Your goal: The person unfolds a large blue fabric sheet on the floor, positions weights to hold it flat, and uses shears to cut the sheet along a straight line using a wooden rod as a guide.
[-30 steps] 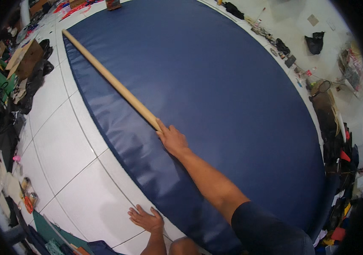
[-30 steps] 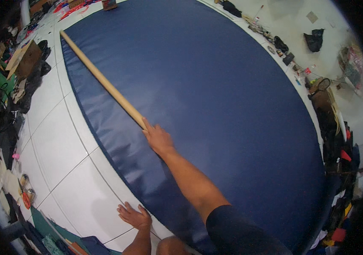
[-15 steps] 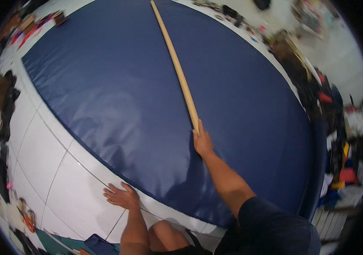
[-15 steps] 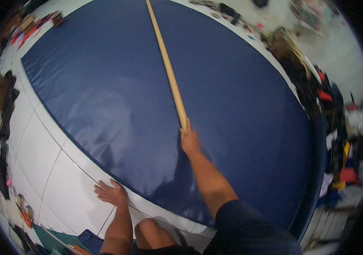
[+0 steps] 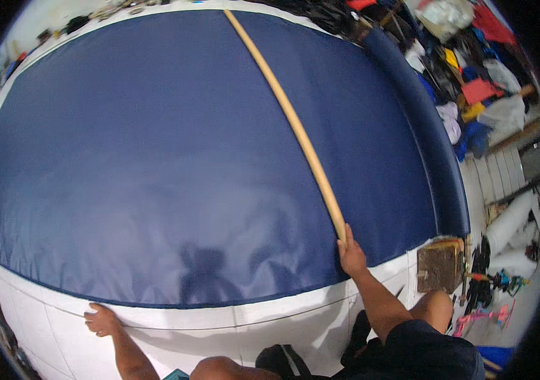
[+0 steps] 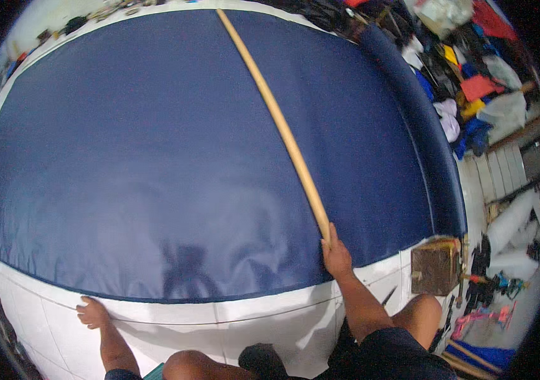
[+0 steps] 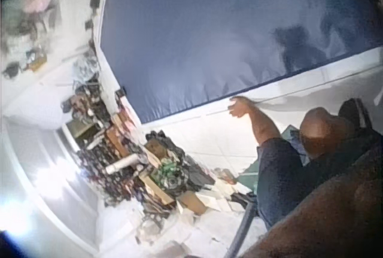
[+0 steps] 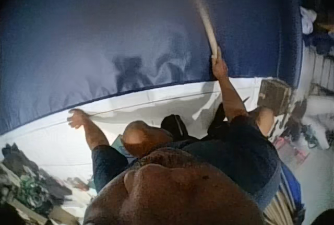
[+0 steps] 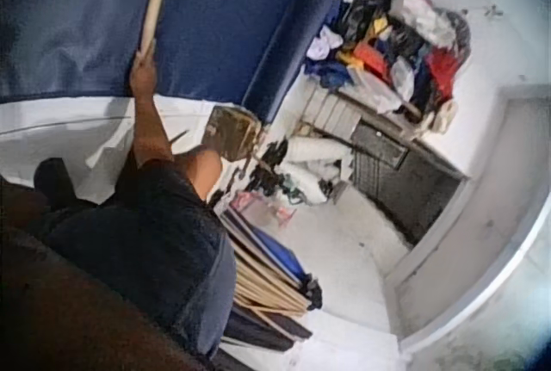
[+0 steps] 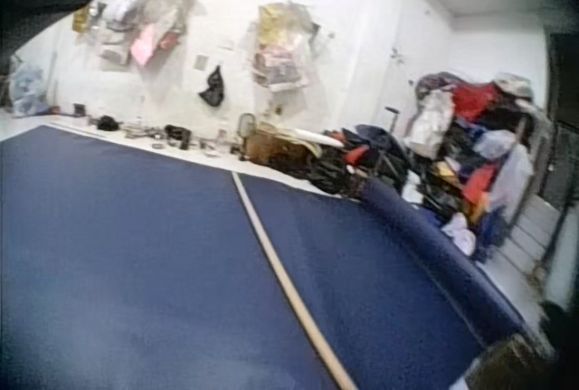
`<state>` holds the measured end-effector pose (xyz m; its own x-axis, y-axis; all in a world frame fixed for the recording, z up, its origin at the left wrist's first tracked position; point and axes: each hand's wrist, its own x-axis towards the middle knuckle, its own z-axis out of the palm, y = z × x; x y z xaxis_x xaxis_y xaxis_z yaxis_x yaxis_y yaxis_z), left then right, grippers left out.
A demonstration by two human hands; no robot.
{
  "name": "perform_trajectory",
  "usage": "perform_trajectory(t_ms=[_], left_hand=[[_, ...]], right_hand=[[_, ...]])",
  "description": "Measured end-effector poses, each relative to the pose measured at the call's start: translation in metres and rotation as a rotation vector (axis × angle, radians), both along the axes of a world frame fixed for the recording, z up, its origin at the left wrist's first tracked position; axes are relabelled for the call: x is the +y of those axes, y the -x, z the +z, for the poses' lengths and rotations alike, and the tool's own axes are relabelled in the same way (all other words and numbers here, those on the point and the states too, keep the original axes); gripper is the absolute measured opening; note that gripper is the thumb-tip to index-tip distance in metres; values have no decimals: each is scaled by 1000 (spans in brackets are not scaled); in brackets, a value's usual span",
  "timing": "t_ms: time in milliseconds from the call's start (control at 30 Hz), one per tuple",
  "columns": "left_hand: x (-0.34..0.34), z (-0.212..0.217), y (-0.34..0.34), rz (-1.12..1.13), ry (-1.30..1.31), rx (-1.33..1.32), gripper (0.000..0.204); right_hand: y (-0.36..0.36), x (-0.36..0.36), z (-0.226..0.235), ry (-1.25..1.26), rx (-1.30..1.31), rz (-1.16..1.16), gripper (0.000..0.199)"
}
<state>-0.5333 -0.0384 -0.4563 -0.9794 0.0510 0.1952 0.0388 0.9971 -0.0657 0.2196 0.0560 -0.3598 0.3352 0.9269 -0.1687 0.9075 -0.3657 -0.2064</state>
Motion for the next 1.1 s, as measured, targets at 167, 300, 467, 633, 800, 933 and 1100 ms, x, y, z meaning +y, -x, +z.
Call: perform_trajectory(t_ms=[167, 300, 467, 633, 800, 933, 1100], left_hand=[[-4, 10, 4, -30, -15, -119, 71], [-7, 3, -49, -124, -318, -182, 72], [6, 12, -216, -135, -966, -1160, 60], [12, 19, -228, -347, -1227, -1036, 58], [1, 22, -243, -301, -1131, -1018, 65], [-49, 28, -191, -331, -1387, -655, 65], [-57, 81, -206, -752, -933, -18, 43]], right_hand=[[-141, -48, -4, -35, 54, -59, 63], [-185, -31, -5, 25, 59, -164, 61], [-152, -12, 7, -115, 127, -154, 59], [-75, -10, 7, -148, 286, 72, 61], [-23, -45, 9, -153, 267, 412, 65], [36, -79, 17, 212, 312, 694, 61], [73, -138, -7, 151, 279, 1086, 52]])
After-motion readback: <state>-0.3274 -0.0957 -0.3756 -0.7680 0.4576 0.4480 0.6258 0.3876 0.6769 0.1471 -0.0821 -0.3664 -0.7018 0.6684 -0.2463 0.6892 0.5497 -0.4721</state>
